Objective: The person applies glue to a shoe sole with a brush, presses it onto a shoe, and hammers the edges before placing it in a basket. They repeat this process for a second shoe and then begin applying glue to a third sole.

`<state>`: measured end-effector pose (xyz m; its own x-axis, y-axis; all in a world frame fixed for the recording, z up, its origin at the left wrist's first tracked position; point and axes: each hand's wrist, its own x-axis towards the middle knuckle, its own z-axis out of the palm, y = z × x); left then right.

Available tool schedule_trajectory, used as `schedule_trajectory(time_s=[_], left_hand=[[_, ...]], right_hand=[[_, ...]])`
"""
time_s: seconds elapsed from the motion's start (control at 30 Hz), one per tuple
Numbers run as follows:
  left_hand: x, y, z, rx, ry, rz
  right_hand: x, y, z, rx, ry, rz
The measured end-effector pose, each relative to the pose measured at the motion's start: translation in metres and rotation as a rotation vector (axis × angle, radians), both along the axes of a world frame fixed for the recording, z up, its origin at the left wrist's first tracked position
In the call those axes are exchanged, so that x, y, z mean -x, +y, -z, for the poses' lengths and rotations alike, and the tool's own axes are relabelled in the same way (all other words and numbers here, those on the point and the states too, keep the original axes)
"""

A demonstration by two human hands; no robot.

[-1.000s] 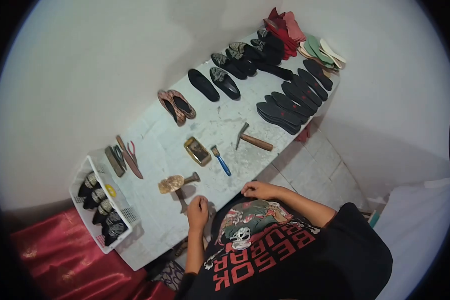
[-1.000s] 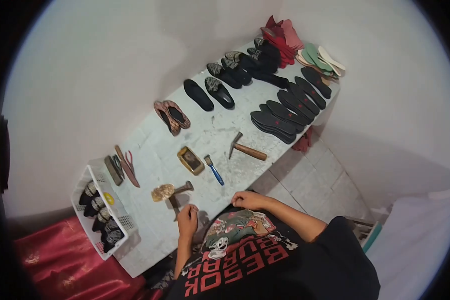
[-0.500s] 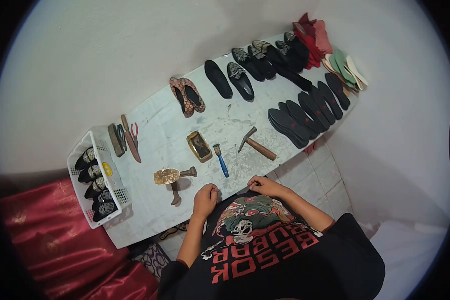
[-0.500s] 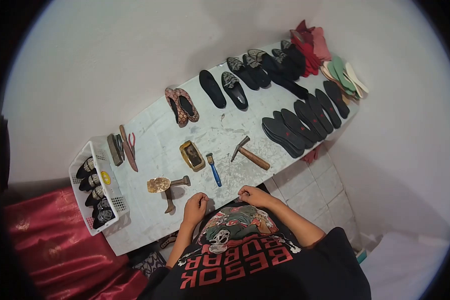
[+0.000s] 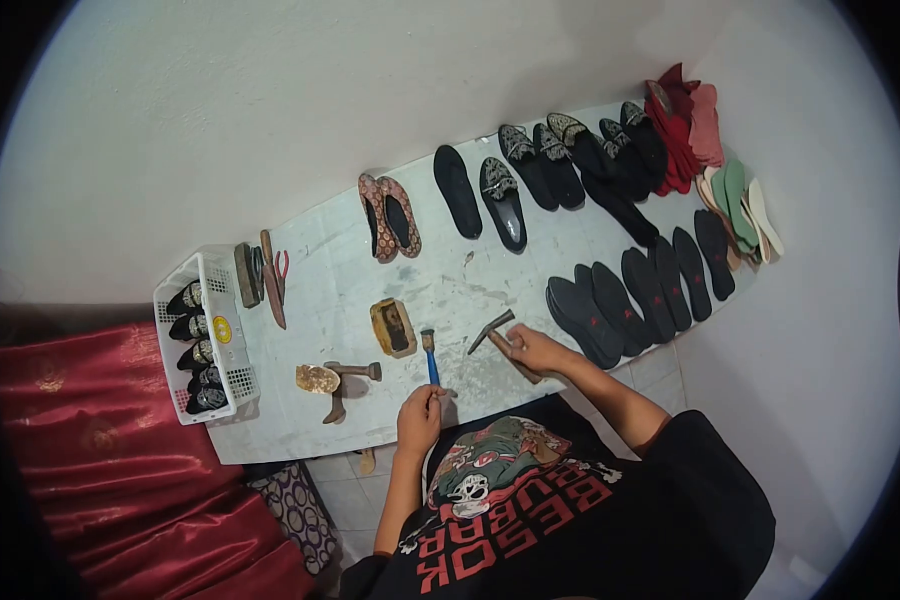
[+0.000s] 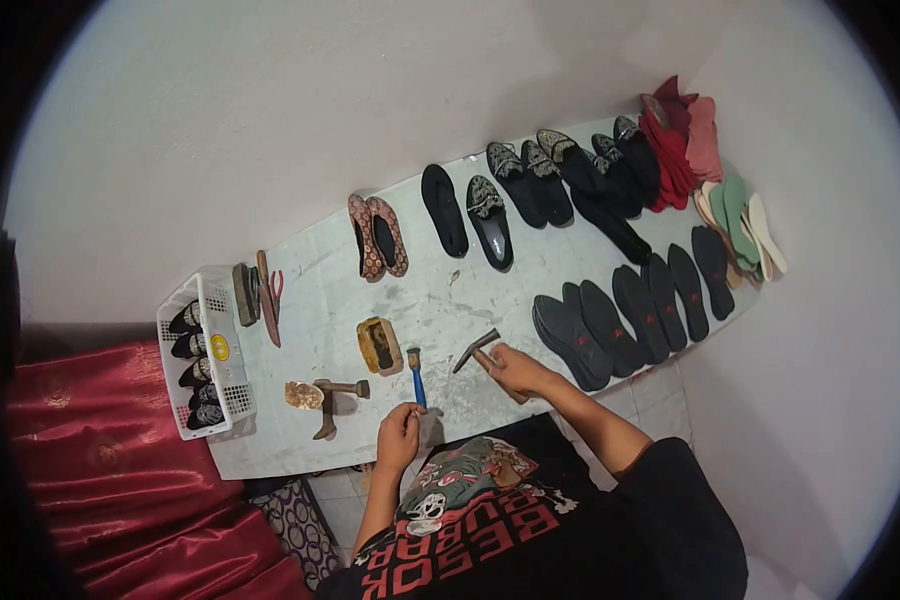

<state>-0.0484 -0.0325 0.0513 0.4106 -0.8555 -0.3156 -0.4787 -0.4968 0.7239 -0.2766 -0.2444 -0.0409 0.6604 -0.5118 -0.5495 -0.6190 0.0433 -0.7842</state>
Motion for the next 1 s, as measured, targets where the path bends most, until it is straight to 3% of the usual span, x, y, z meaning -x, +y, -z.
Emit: schedule_trajectory(time_s=[0.03, 0.07, 0.2, 0.3, 0.43, 0.53, 0.6, 0.7, 0.8, 0.9, 0.93, 1.0], left_hand=[[0.002, -0.006, -0.001, 0.005, 0.013, -0.023], [0.004, -0.01, -0.002, 0.008, 0.026, -0.046], [0.004, -0.021, -0.002, 0.012, 0.008, -0.062], [0.0, -0.029, 0.011, 0.035, 0.071, -0.049], [0.003, -0.065, 0.02, 0.061, 0.39, -0.086], [0.0, -0.1, 0.058, 0.053, 0.598, -0.033], [0.002, -0.127, 0.08, 0.045, 0.726, 0.037], [0.021, -0.178, 0.062, -0.069, 0.889, -0.131], [0.032, -0.21, 0.075, -0.108, 1.355, -0.334], [0.038, -0.227, 0.102, -0.133, 1.582, -0.287], [0.04, -0.228, 0.109, -0.163, 1.661, -0.257], [0.053, -0.224, 0.118, -0.211, 1.584, -0.382]], right_hand=[[-0.005, -0.017, -0.007, 0.126, -0.015, -0.03], [-0.007, -0.032, 0.032, 0.277, -0.065, -0.002], [-0.047, -0.091, -0.007, 0.447, 0.094, 0.176], [-0.066, -0.123, 0.012, 0.474, 0.141, 0.149], [-0.073, -0.143, 0.047, 0.543, 0.128, 0.295], [-0.065, -0.155, 0.05, 0.561, 0.044, 0.301], [-0.059, -0.155, 0.014, 0.521, 0.007, 0.301], [-0.046, -0.135, -0.01, 0.642, -0.188, 0.341], [-0.037, -0.098, -0.055, 0.436, -0.18, 0.331], [-0.022, -0.058, -0.024, 0.573, -0.299, 0.269], [-0.019, -0.052, -0.028, 0.489, -0.265, 0.25], [-0.013, -0.043, -0.035, 0.325, -0.201, 0.209]])
